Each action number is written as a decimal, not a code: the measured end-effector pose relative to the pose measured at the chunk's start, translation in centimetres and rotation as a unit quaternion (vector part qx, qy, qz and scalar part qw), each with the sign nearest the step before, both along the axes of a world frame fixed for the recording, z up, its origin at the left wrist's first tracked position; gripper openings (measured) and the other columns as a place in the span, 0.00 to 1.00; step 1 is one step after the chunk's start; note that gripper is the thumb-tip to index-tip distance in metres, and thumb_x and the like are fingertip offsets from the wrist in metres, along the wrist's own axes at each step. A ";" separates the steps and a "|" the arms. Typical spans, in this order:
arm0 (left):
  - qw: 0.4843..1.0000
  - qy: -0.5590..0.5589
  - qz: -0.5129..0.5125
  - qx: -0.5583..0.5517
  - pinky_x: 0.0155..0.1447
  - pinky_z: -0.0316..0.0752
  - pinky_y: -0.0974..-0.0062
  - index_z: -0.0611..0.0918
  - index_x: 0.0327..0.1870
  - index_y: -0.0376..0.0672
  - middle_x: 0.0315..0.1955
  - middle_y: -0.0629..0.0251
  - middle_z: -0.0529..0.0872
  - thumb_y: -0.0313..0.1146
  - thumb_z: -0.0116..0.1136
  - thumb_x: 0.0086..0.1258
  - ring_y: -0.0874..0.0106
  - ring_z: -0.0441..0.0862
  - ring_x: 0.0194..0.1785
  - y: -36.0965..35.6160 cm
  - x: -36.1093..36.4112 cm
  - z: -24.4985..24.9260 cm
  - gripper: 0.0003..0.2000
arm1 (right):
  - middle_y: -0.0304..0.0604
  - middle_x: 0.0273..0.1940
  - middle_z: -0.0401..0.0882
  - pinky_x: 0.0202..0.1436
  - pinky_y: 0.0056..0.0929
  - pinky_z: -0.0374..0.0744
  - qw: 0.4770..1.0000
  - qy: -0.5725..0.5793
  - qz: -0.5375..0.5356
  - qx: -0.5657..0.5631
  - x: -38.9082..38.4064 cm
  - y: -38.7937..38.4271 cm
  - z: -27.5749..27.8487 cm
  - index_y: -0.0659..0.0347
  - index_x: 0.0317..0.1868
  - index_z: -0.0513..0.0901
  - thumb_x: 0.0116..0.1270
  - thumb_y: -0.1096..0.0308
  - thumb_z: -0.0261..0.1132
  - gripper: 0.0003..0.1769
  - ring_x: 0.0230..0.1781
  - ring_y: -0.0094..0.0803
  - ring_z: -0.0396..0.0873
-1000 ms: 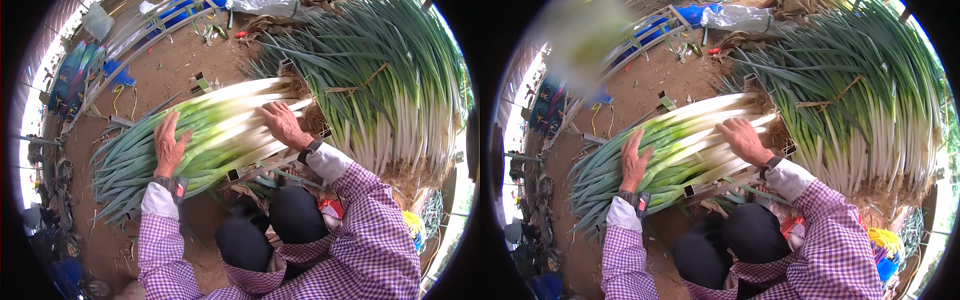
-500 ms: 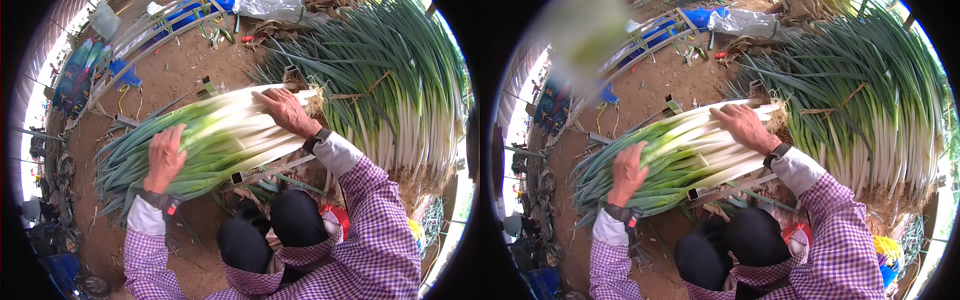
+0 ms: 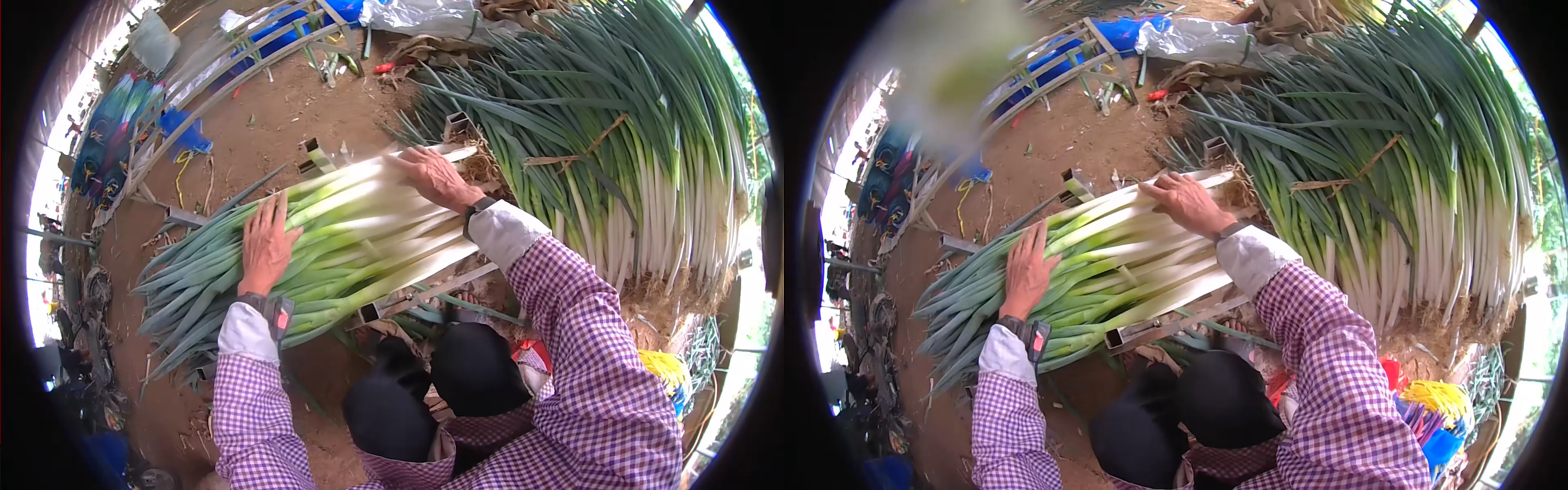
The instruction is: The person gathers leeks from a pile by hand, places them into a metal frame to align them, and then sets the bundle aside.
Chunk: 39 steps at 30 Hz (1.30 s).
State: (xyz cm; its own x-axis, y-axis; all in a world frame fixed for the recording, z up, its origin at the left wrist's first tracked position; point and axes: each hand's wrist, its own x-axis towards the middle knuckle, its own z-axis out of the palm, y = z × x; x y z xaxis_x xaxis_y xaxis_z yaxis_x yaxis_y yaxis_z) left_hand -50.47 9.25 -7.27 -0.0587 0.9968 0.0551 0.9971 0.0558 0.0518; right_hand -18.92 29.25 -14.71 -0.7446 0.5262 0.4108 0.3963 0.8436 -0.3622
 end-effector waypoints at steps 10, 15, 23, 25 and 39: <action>0.997 0.056 0.022 -0.038 0.85 0.49 0.47 0.63 0.83 0.41 0.82 0.57 0.63 0.43 0.61 0.77 0.58 0.57 0.84 -0.1 0.2 -1.1 0.37 | 0.56 0.77 0.67 0.86 0.49 0.55 0.998 0.000 -0.054 -0.034 1.6 -2.1 -1.2 0.56 0.78 0.68 0.73 0.53 0.68 0.38 0.82 0.49 0.59; 0.995 0.064 0.048 -0.054 0.86 0.46 0.49 0.59 0.84 0.43 0.83 0.58 0.62 0.46 0.59 0.78 0.60 0.56 0.85 1.0 0.7 -0.8 0.38 | 0.60 0.82 0.55 0.87 0.51 0.50 0.996 -0.060 -0.051 -0.050 -0.3 0.9 -3.8 0.54 0.82 0.62 0.77 0.42 0.61 0.41 0.85 0.53 0.51; 0.995 0.040 -0.038 0.080 0.82 0.58 0.52 0.82 0.69 0.46 0.75 0.60 0.73 0.33 0.62 0.73 0.60 0.65 0.80 0.3 -1.0 -3.8 0.23 | 0.67 0.84 0.44 0.87 0.57 0.46 0.994 -0.064 -0.062 -0.065 0.7 -0.4 -4.1 0.49 0.85 0.56 0.74 0.53 0.63 0.43 0.86 0.62 0.44; 0.994 0.068 -0.025 0.086 0.82 0.57 0.52 0.84 0.67 0.48 0.75 0.61 0.73 0.33 0.63 0.72 0.59 0.64 0.81 1.0 -2.0 -4.6 0.22 | 0.68 0.85 0.42 0.87 0.58 0.45 0.994 -0.057 -0.069 -0.065 0.2 -0.7 -4.1 0.49 0.86 0.55 0.73 0.56 0.63 0.45 0.87 0.61 0.43; 0.971 0.225 0.057 0.053 0.84 0.50 0.53 0.69 0.81 0.50 0.83 0.66 0.63 0.35 0.50 0.82 0.65 0.57 0.86 -0.5 0.8 -6.2 0.27 | 0.64 0.85 0.45 0.89 0.54 0.44 0.993 -0.022 -0.119 0.008 0.0 -1.9 -4.5 0.47 0.84 0.58 0.72 0.49 0.66 0.45 0.87 0.56 0.44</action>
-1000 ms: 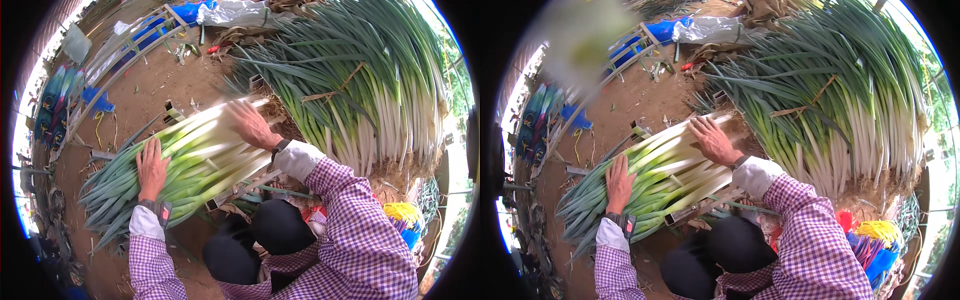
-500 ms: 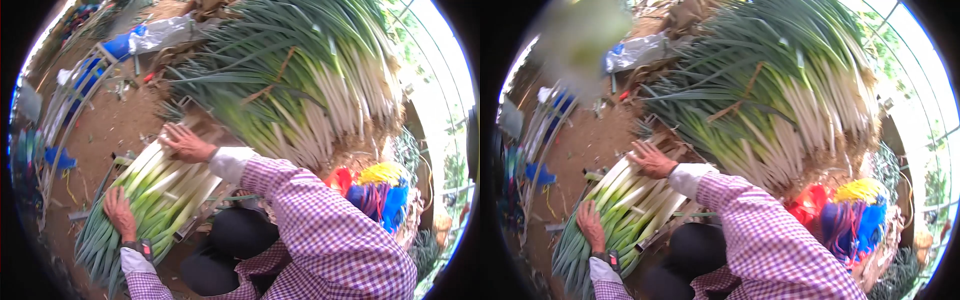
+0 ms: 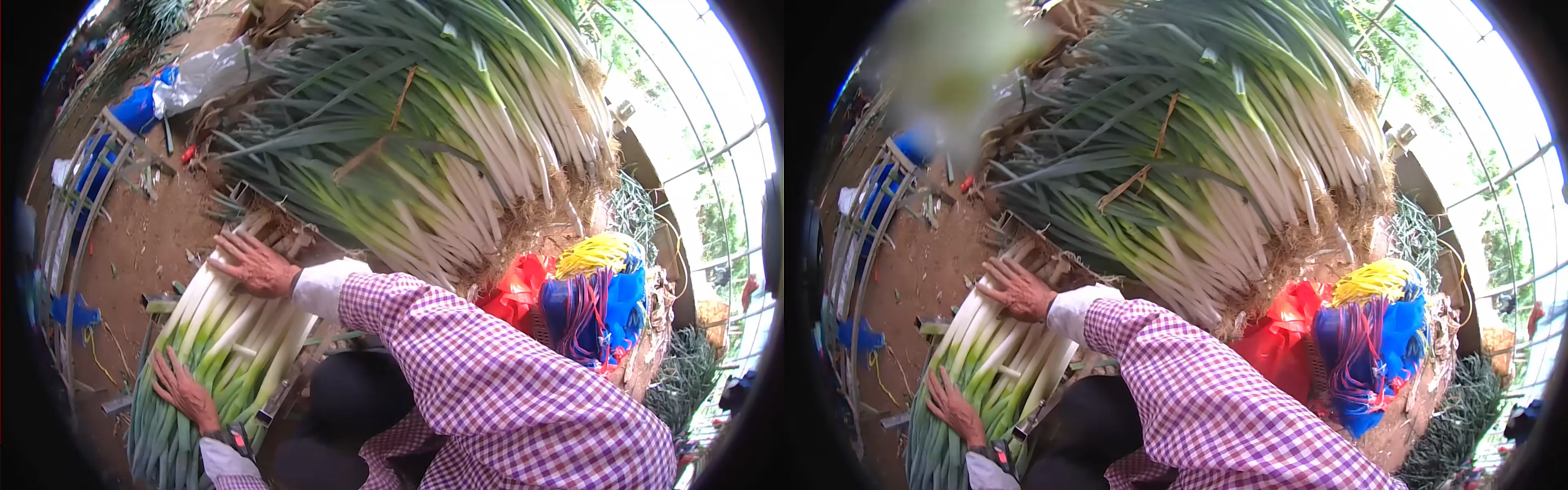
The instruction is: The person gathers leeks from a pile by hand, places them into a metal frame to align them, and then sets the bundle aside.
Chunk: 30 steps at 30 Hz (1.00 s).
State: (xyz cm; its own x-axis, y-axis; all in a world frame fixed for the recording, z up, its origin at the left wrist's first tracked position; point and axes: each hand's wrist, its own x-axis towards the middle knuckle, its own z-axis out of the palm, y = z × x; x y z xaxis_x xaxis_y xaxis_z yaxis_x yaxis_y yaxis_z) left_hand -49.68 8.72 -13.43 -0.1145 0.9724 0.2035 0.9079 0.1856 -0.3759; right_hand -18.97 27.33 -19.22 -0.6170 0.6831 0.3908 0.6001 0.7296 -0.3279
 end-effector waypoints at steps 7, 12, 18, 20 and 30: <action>1.000 0.005 0.010 -0.007 0.84 0.49 0.54 0.68 0.81 0.50 0.84 0.67 0.62 0.38 0.47 0.84 0.67 0.56 0.86 0.4 0.2 0.2 0.26 | 0.63 0.84 0.48 0.88 0.54 0.46 1.000 -0.027 0.003 -0.009 -0.2 0.1 -0.2 0.47 0.84 0.57 0.73 0.47 0.64 0.44 0.87 0.56 0.47; 1.000 0.007 0.009 0.002 0.84 0.50 0.55 0.67 0.82 0.50 0.83 0.68 0.62 0.39 0.47 0.85 0.67 0.57 0.85 0.7 0.2 -0.4 0.26 | 0.63 0.78 0.61 0.80 0.58 0.61 0.992 0.089 0.028 -0.082 1.4 -2.7 4.6 0.53 0.82 0.61 0.63 0.50 0.76 0.51 0.80 0.59 0.60; 0.999 -0.006 0.027 -0.038 0.84 0.51 0.55 0.66 0.82 0.50 0.83 0.64 0.63 0.40 0.47 0.85 0.66 0.58 0.85 0.7 0.5 1.0 0.27 | 0.57 0.69 0.74 0.70 0.47 0.77 0.972 0.188 -0.019 -0.142 15.3 -12.3 10.1 0.58 0.75 0.71 0.63 0.61 0.77 0.41 0.68 0.55 0.75; 0.999 -0.013 0.017 -0.049 0.83 0.53 0.55 0.65 0.83 0.50 0.82 0.63 0.64 0.42 0.47 0.85 0.64 0.58 0.85 0.9 -0.3 1.1 0.27 | 0.55 0.67 0.77 0.69 0.46 0.79 0.962 0.191 -0.084 -0.175 22.3 -15.0 11.4 0.57 0.73 0.74 0.63 0.63 0.76 0.38 0.66 0.55 0.78; 0.948 -0.306 -0.072 0.040 0.83 0.56 0.54 0.68 0.80 0.40 0.79 0.45 0.64 0.34 0.55 0.81 0.49 0.61 0.82 1.5 3.8 6.3 0.28 | 0.58 0.70 0.74 0.72 0.51 0.76 0.855 0.042 -0.516 -0.013 53.4 -12.6 17.2 0.60 0.77 0.69 0.60 0.52 0.80 0.49 0.71 0.56 0.74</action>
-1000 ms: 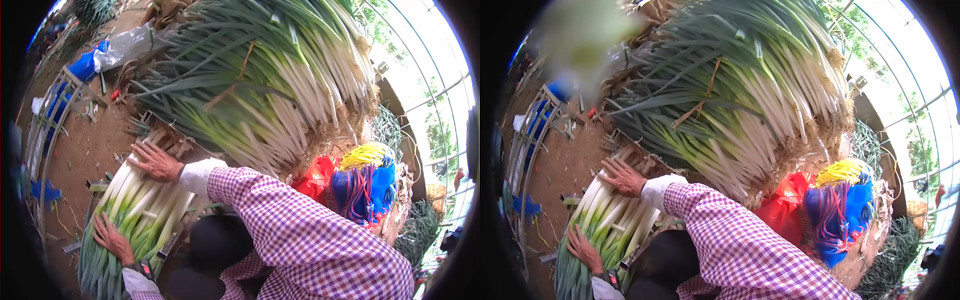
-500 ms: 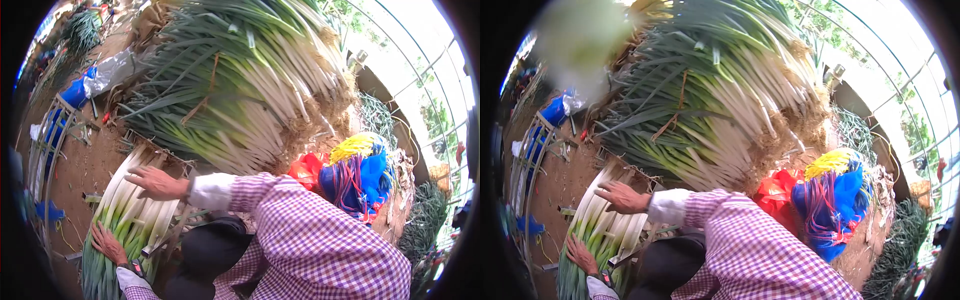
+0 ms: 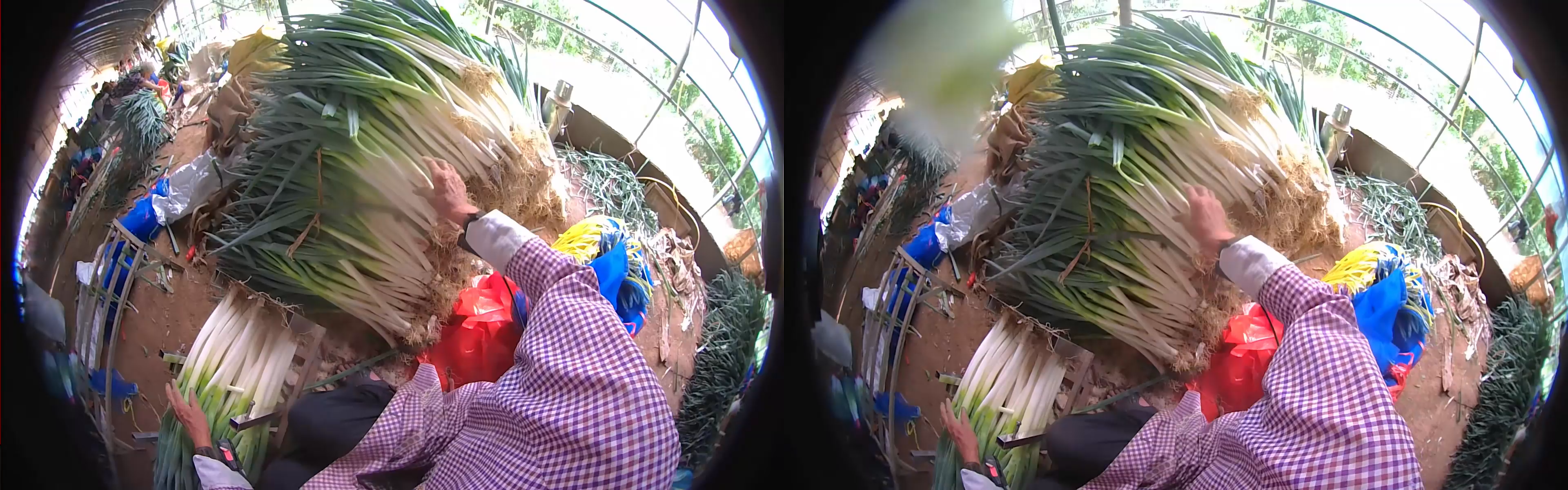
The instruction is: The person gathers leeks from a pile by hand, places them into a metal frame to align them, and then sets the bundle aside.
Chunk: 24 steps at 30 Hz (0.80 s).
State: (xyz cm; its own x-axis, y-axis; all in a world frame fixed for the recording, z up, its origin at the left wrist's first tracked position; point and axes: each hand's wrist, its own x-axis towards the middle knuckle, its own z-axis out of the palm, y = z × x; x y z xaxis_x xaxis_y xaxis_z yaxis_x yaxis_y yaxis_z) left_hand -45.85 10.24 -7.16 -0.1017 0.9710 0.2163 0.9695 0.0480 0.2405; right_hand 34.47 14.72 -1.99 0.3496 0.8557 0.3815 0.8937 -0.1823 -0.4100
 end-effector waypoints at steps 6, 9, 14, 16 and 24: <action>0.967 -0.233 -0.104 -0.017 0.79 0.64 0.55 0.67 0.80 0.37 0.78 0.47 0.68 0.36 0.56 0.81 0.51 0.69 0.77 -1.8 11.0 7.2 0.29 | 0.68 0.74 0.65 0.73 0.58 0.70 0.976 0.093 -0.090 -0.173 1.5 3.4 0.4 0.58 0.86 0.43 0.44 0.38 0.86 0.80 0.75 0.63 0.67; 0.924 -0.352 -0.144 -0.035 0.77 0.66 0.56 0.65 0.81 0.37 0.78 0.53 0.68 0.40 0.58 0.82 0.55 0.73 0.74 -4.5 18.7 10.0 0.31 | 0.66 0.74 0.66 0.72 0.59 0.70 0.972 0.030 -0.132 -0.192 -0.8 4.0 0.2 0.56 0.87 0.44 0.43 0.40 0.87 0.80 0.74 0.64 0.67; 0.854 -0.472 -0.196 -0.094 0.75 0.70 0.60 0.65 0.81 0.37 0.77 0.54 0.69 0.40 0.60 0.81 0.58 0.78 0.69 -8.4 29.3 11.8 0.32 | 0.64 0.66 0.77 0.64 0.56 0.78 0.975 -0.013 -0.160 -0.151 -0.3 4.8 -0.3 0.62 0.80 0.60 0.66 0.75 0.64 0.42 0.67 0.58 0.79; 0.820 -0.511 -0.222 -0.131 0.72 0.73 0.62 0.65 0.80 0.37 0.76 0.53 0.70 0.39 0.63 0.80 0.60 0.80 0.66 -9.4 31.8 11.1 0.33 | 0.62 0.60 0.81 0.63 0.51 0.80 0.972 0.012 -0.125 -0.197 1.6 5.0 1.0 0.63 0.75 0.65 0.64 0.76 0.63 0.37 0.64 0.56 0.82; 0.828 -0.482 -0.225 -0.178 0.64 0.78 0.69 0.69 0.77 0.33 0.70 0.53 0.76 0.35 0.66 0.77 0.66 0.86 0.58 -9.5 33.5 10.6 0.31 | 0.61 0.53 0.85 0.60 0.46 0.81 0.964 0.024 -0.062 -0.257 5.2 6.7 2.3 0.64 0.59 0.76 0.52 0.64 0.72 0.32 0.60 0.55 0.83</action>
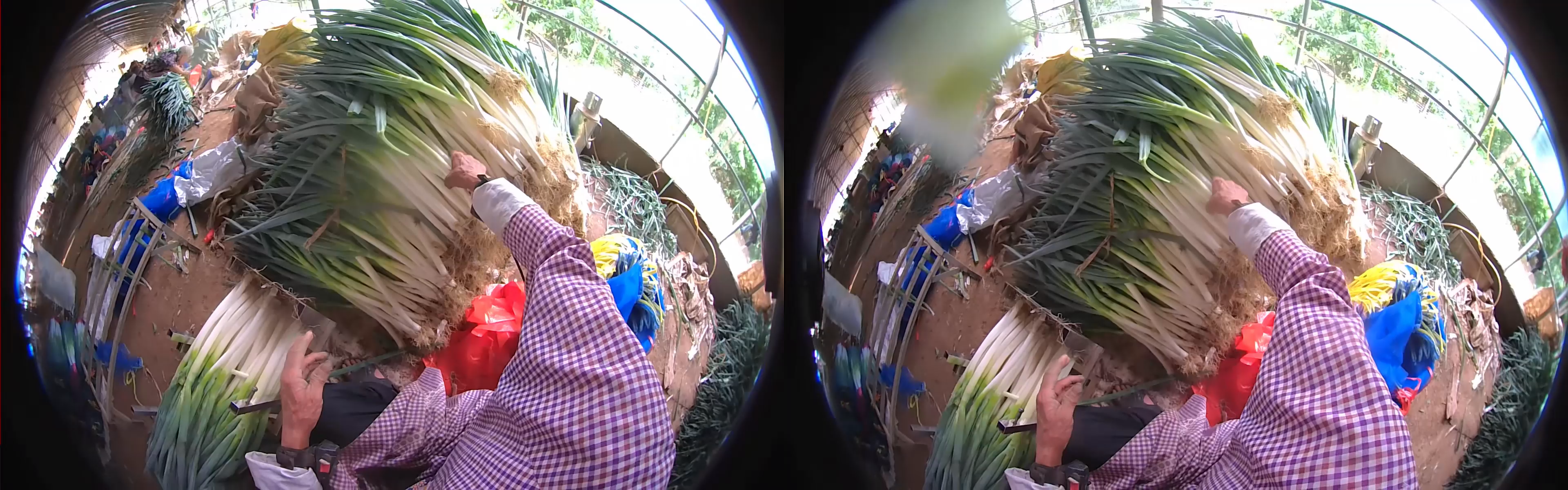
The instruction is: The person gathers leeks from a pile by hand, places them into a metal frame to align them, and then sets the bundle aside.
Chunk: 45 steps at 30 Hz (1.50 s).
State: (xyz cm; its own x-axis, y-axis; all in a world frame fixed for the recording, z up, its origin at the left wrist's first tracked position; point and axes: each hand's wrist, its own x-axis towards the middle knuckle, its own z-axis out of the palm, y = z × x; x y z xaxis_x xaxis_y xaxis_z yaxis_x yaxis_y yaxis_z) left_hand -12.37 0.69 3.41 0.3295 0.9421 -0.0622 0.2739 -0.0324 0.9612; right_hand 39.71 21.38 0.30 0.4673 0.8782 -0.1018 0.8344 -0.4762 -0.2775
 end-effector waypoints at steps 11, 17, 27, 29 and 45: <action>0.995 0.082 -0.009 0.062 0.57 0.83 0.65 0.73 0.73 0.33 0.66 0.48 0.80 0.29 0.69 0.71 0.62 0.90 0.52 1.4 0.6 -1.6 0.30 | 0.60 0.55 0.82 0.63 0.44 0.78 0.997 0.050 0.057 0.031 1.4 1.5 -2.3 0.66 0.55 0.78 0.46 0.52 0.80 0.39 0.60 0.56 0.80; 0.991 0.103 -0.010 0.079 0.57 0.83 0.65 0.74 0.73 0.33 0.65 0.46 0.82 0.31 0.70 0.71 0.62 0.90 0.52 1.3 1.3 -1.1 0.30 | 0.59 0.45 0.83 0.55 0.43 0.78 0.990 0.093 0.081 0.072 -1.8 0.6 1.1 0.68 0.46 0.80 0.48 0.55 0.78 0.30 0.51 0.55 0.81; 0.981 -0.164 0.010 -0.103 0.62 0.81 0.65 0.74 0.71 0.32 0.61 0.56 0.84 0.35 0.69 0.74 0.65 0.86 0.59 1.0 6.2 -1.2 0.29 | 0.48 0.36 0.82 0.40 0.37 0.78 0.915 0.352 0.148 0.131 -11.0 -18.3 3.6 0.71 0.43 0.82 0.52 0.63 0.77 0.23 0.37 0.35 0.80; 0.906 -0.344 0.011 -0.247 0.63 0.81 0.65 0.75 0.71 0.34 0.60 0.59 0.84 0.40 0.71 0.74 0.65 0.83 0.61 -0.3 10.1 -2.6 0.30 | 0.44 0.36 0.84 0.42 0.35 0.79 0.878 0.418 0.196 0.122 -13.1 -24.2 6.1 0.72 0.47 0.83 0.54 0.65 0.74 0.23 0.37 0.32 0.81; 0.661 -0.666 -0.011 -0.345 0.75 0.71 0.50 0.69 0.74 0.39 0.59 0.59 0.82 0.46 0.73 0.69 0.60 0.80 0.64 -9.7 18.0 -9.7 0.38 | 0.50 0.49 0.86 0.54 0.40 0.84 0.859 0.428 0.268 -0.091 -14.0 -44.0 4.2 0.60 0.76 0.68 0.60 0.70 0.71 0.42 0.48 0.38 0.86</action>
State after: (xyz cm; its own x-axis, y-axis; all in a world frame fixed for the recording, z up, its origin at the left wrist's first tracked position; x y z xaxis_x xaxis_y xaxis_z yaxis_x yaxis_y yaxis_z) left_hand 5.59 -9.03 -6.28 0.5381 0.8349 -0.1154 -0.8240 0.5500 0.1365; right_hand 25.73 -22.61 4.48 -0.3126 0.8772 -0.3643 0.4751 -0.1877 -0.8597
